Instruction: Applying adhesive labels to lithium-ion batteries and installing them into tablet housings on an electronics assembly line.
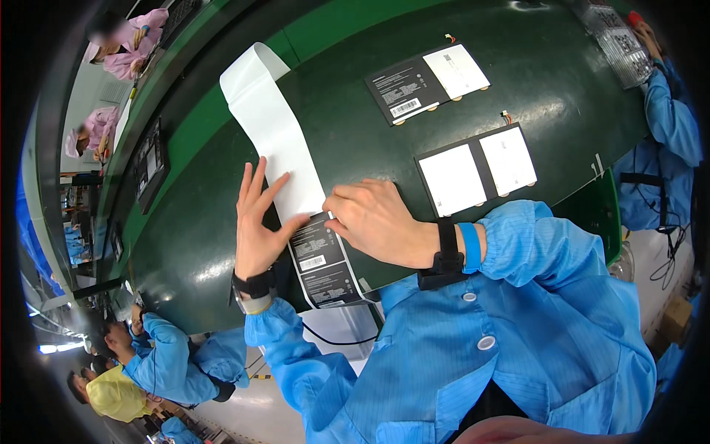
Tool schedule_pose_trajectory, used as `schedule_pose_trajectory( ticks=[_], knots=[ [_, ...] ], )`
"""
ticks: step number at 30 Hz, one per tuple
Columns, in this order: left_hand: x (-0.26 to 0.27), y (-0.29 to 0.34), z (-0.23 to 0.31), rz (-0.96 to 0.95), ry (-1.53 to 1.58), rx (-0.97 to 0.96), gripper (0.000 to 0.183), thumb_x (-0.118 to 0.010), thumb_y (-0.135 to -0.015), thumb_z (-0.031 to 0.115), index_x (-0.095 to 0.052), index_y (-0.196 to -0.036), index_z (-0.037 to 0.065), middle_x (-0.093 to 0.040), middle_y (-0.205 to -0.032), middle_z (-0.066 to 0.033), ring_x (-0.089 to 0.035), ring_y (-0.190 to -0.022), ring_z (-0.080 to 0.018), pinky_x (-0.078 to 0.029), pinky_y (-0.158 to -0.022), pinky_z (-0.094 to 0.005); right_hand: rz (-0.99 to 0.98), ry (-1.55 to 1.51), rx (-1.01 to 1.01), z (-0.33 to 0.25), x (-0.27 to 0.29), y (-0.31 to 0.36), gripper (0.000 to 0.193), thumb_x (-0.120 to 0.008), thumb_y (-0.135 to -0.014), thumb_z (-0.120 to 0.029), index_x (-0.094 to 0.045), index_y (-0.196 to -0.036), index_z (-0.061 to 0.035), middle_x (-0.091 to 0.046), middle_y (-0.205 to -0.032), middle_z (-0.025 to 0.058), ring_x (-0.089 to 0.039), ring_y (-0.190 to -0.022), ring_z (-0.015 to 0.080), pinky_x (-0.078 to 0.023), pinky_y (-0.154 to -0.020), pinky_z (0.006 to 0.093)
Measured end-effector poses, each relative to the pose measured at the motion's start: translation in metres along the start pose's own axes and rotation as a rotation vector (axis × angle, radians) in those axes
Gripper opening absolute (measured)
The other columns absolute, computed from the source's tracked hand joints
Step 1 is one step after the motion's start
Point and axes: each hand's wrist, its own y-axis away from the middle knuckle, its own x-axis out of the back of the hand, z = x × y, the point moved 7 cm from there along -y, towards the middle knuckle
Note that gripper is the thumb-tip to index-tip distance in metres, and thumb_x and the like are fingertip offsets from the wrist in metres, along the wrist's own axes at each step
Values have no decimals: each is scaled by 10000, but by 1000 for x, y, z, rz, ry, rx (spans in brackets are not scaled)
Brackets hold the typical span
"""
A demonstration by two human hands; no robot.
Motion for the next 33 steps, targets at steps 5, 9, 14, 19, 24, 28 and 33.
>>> schedule_pose_trajectory(
  ticks=[5,9,14,19,24,28,33],
  knots=[
    [-7,32,38,-234,116,-98,1064,-1011,-520,338,-601,-1474,103,-386,-1670,-176,-277,-1575,-420,-295,-1239,-555,8,-16,19,-2,-1,0,168,-816,-819,-169,-731,-903,-51,-691,-862,82,-695,-788,317,-542,-725,447],
    [-16,42,40,-156,76,-53,1063,-1007,-512,308,-602,-1471,94,-396,-1664,-174,-292,-1570,-416,-319,-1232,-537,22,-56,5,-2,-2,-2,135,-810,-809,-165,-735,-860,-64,-689,-829,77,-696,-794,322,-537,-711,458],
    [-16,41,47,-73,60,-18,1060,-1008,-508,321,-605,-1462,94,-434,-1642,-165,-343,-1549,-403,-356,-1220,-520,-91,-54,-22,1,0,-1,153,-776,-845,-165,-727,-939,-55,-689,-892,89,-699,-820,325,-544,-753,442],
    [-19,45,49,-51,26,40,1072,-1014,-497,314,-598,-1463,109,-445,-1636,-147,-357,-1541,-397,-369,-1212,-520,-83,-67,5,1,0,-1,161,-786,-847,-161,-724,-929,-36,-679,-882,92,-696,-830,312,-545,-774,428],
    [-18,44,50,-39,45,43,1079,-1018,-493,304,-589,-1461,95,-444,-1637,-146,-358,-1542,-392,-373,-1211,-515,-58,-36,24,-1,-2,1,155,-793,-839,-151,-728,-917,-35,-675,-875,87,-695,-837,306,-544,-775,430],
    [-18,45,48,-36,55,45,1084,-1021,-493,301,-585,-1460,77,-436,-1643,-148,-352,-1546,-390,-368,-1218,-514,-15,-54,39,-2,-1,0,147,-806,-821,-136,-744,-910,-37,-674,-846,78,-685,-780,300,-543,-734,422],
    [-19,46,48,-38,50,54,1098,-1023,-495,299,-572,-1469,68,-429,-1648,-153,-346,-1550,-389,-360,-1225,-514,-60,-77,-24,2,-2,-6,137,-814,-814,-127,-756,-910,-49,-692,-786,58,-693,-703,286,-525,-645,421]
  ],
)
